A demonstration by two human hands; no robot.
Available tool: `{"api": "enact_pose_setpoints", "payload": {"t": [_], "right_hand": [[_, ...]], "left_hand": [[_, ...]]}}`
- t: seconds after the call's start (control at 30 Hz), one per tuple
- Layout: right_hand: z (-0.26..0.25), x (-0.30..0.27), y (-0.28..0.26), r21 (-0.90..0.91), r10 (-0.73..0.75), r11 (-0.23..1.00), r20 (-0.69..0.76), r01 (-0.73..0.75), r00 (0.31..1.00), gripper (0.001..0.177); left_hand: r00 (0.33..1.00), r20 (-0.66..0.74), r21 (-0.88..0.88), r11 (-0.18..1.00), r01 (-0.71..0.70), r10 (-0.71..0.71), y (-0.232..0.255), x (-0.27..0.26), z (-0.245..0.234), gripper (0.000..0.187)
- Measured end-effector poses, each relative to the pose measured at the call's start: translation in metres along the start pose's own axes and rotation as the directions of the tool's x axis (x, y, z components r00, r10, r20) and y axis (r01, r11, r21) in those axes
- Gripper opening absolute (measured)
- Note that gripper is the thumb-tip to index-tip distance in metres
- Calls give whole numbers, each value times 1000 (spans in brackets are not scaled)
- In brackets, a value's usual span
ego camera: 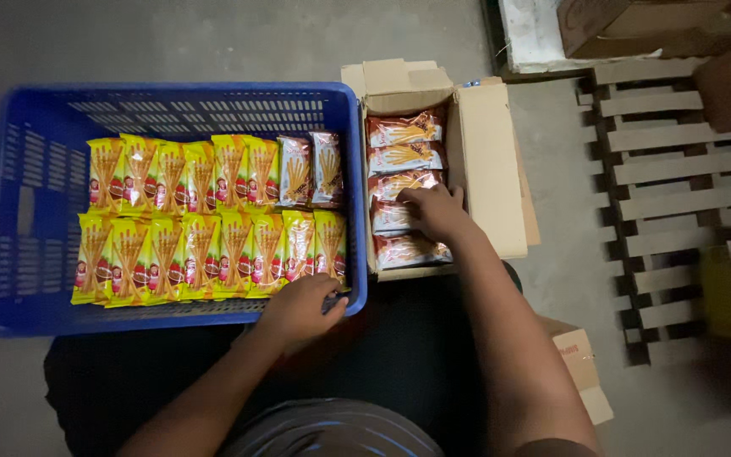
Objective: The person transfers snack packets from a blue plastic basket into a cardboard box. They handle the packets one by one, arranging them neatly inside the box until it is full, then close the box flaps.
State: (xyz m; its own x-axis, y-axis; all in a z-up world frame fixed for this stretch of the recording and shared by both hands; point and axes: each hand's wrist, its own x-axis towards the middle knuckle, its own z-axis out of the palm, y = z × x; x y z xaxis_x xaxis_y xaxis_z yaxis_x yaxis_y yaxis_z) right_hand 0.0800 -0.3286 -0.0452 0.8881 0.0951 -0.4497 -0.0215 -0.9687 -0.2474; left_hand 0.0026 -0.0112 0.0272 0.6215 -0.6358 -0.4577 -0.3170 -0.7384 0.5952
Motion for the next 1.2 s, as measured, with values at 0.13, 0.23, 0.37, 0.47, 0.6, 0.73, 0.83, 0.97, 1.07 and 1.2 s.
{"api": "enact_pose_setpoints", "payload": {"t": [0.13, 0.23, 0.37, 0.47, 0.6, 0.73, 0.83, 0.97, 1.07, 1.2], "right_hand": [[12, 6, 7, 30, 30, 999, -34, -29, 999, 43], [6, -3, -3, 30, 25, 999, -58, -24, 998, 39], [-12, -25, -44, -42, 17, 999, -103, -22, 994, 35], [8, -11, -46, 92, 130, 988, -97, -121, 987, 27], [5, -24, -72, 54, 206, 977, 21, -207, 978, 57], [-12, -47, -101, 39, 217, 975, 51, -219, 975, 74], [10, -45, -90, -6, 251, 968, 113, -252, 961, 77], [29, -30, -76, -26, 239, 971, 150, -237, 959, 81], [27, -27, -77, -32, 242, 970, 137, -240, 961, 81], [14, -36, -80, 58, 223, 971, 114, -231, 968, 80]], "left_hand": [[1000, -18, 31, 1000, 4, -3, 1, 0, 1, 34], [999, -38, 28, 1000, 7, -6, -3, 2, 7, 34], [1000, -28, 33, 999, 13, -12, -3, 4, 7, 32], [1000, -16, 16, 1000, 25, -25, 0, 2, 2, 32], [996, -86, 32, 999, -7, 10, -11, 5, 19, 30], [1000, -10, 16, 1000, 12, -12, -4, 4, 7, 31], [997, -77, 64, 998, -28, 33, -11, 7, 17, 31], [996, -92, 58, 998, -18, 23, -9, 4, 17, 34], [993, -104, 75, 996, -43, 51, -10, 5, 16, 33], [997, -75, 46, 999, -18, 21, -10, 7, 15, 33]]}}
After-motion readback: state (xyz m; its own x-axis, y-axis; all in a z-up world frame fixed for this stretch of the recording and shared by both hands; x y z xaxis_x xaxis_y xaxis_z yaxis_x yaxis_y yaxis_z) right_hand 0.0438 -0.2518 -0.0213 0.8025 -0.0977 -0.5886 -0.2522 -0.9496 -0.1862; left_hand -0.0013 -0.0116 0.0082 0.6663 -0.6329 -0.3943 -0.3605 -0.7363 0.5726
